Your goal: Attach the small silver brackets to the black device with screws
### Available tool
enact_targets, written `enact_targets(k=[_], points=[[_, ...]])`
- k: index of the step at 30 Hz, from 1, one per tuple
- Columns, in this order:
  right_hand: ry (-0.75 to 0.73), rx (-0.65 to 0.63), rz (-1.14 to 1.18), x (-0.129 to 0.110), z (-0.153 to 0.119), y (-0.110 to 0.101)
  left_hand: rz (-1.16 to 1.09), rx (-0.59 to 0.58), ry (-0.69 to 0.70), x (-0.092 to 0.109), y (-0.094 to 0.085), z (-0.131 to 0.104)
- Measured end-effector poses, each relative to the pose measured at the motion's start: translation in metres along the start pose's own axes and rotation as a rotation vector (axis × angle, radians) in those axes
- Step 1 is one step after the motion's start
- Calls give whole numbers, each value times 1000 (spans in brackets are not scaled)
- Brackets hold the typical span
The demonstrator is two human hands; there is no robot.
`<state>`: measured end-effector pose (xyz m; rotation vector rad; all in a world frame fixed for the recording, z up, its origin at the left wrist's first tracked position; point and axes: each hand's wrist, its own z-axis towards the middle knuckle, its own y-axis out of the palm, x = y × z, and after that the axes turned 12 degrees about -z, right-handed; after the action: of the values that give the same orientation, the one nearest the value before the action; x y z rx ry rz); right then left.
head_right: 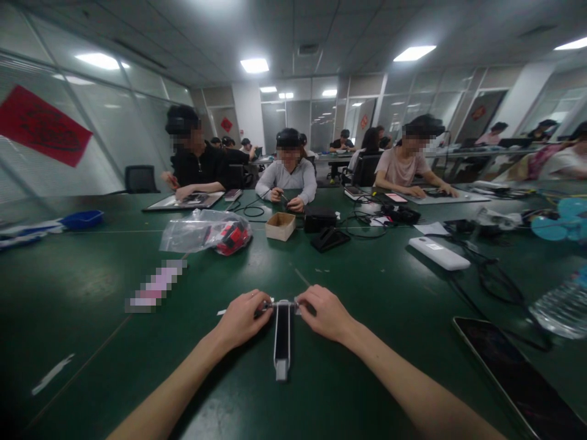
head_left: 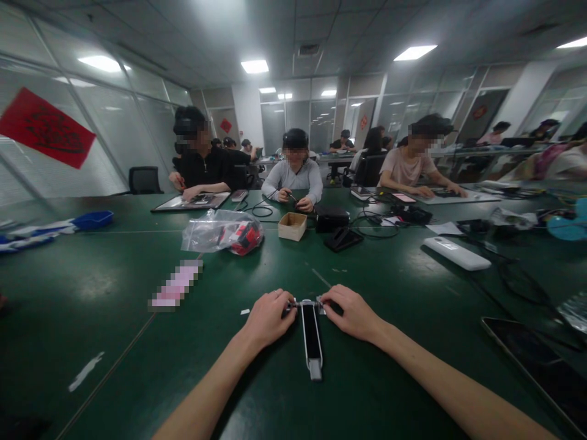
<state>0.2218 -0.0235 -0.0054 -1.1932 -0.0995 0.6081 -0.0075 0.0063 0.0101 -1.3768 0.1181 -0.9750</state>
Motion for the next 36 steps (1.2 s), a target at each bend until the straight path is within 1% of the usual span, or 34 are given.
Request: enact_targets(k=[3,6,11,14,19,24,28,31,34,36], points=[[10,-7,0,0,0,-1,-53,43,26,2,-3,0],[36,3,0,-2,0,-2,-64,69,24,4,-6,-1],[98,24,-11,-8,0,-4,-58,58,2,1,-8,0],[116,14,-32,-10,0,-3,-48,61,-19,-1,-8,0],[97,-32,-59,-11,1,-1,-35,27,-15,-6,-4,-1],[67,-19,-56,-11,0,0,-29,13,12,-10,0,-2],[81,-27,-44,-12,0,0,-45,23,28,-10,0,-1],[96,-8,-34,-12,1,-1,-63,26,38,-9,0,-1],[145,35,-19,-20,3,-5,-91,42,41,-8,-2,-2],[195,38,-19,-33,3,-8,-113,59,23,-8,-3,-2]])
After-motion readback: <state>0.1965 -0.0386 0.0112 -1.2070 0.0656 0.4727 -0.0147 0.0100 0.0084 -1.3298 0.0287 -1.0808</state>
